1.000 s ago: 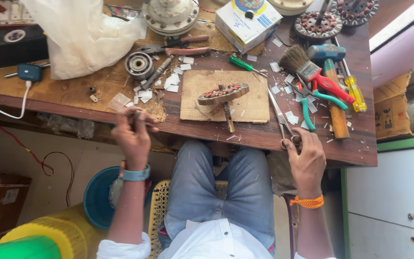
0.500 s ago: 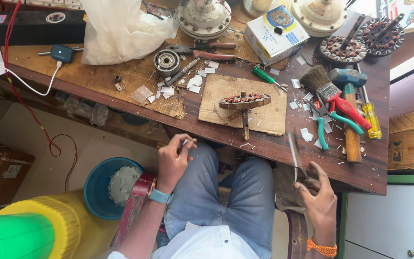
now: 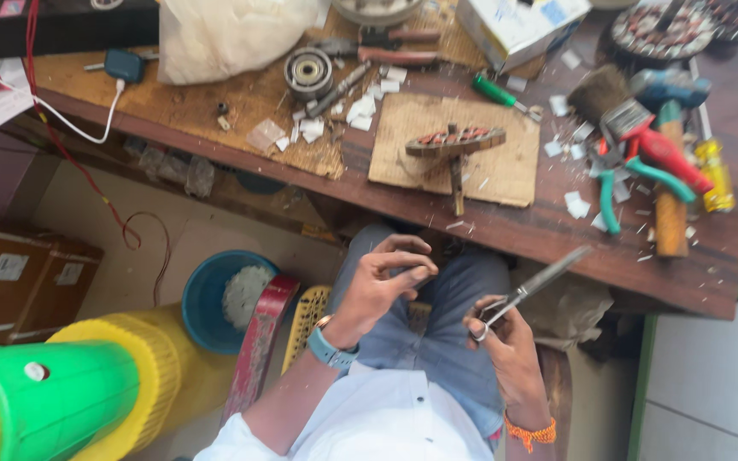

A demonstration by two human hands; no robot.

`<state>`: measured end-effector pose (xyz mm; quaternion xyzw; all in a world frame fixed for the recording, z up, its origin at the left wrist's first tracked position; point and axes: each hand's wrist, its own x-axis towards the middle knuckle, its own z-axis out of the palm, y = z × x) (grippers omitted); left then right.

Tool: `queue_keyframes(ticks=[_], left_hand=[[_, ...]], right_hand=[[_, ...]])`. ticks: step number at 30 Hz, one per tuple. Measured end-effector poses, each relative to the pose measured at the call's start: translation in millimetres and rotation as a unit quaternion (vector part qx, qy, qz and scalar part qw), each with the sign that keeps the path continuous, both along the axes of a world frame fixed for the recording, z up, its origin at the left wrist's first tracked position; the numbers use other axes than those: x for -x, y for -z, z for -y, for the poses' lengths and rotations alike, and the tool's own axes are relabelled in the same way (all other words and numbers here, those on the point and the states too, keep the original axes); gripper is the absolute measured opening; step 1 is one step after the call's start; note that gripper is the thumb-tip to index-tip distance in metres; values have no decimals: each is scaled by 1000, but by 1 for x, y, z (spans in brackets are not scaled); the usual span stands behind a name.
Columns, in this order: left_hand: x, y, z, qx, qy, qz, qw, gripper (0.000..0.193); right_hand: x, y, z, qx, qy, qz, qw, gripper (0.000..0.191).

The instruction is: The person cuts small white rectangular pieces with scissors and inserts them into slots on a circular stator-like component. They use a green-handled screwdriver to press the pieces into place and repeat the process across multiple slots.

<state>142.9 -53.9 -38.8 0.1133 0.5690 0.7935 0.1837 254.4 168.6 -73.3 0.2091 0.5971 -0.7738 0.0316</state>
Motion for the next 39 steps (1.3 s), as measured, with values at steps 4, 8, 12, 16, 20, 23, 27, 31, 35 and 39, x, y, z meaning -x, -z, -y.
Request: queue_keyframes(ticks=[4, 8, 12, 16, 20, 23, 27, 31, 35, 39], left_hand=[[-5, -5, -1, -26, 16, 43, 999, 24], [-7, -9, 1, -76, 26, 146, 986, 30], [-10, -12, 4, -60, 12, 108, 992, 17], [-11, -18, 4, 26, -24, 44, 998, 13], [-10, -28, 3, 88, -46, -4, 995, 12], [-10, -33, 3, 96, -46, -3, 994, 11], [-13, -37, 2, 92, -22, 4, 996, 11], [-14, -40, 1, 102, -24, -16, 994, 13], [-13, -44, 1, 109, -9, -11, 994, 14], [-10, -47, 2, 109, -3, -2, 994, 14]], right_hand=[[-10, -10, 16, 34, -71, 36, 996, 37], [-10, -15, 22, 19, -155, 46, 987, 44], [-9, -18, 25, 47, -254, 45, 965, 58], [-9, -23, 27, 29, -353, 55, 933, 78], [-8, -32, 31, 7, -383, 72, 921, 90], [-9, -38, 30, -6, -385, 59, 921, 94], [-10, -42, 30, 4, -363, 65, 930, 99], [-11, -46, 25, -2, -353, 61, 934, 100], [-7, -48, 23, -39, -359, 78, 929, 102], [-5, -50, 22, -29, -350, 66, 934, 102]])
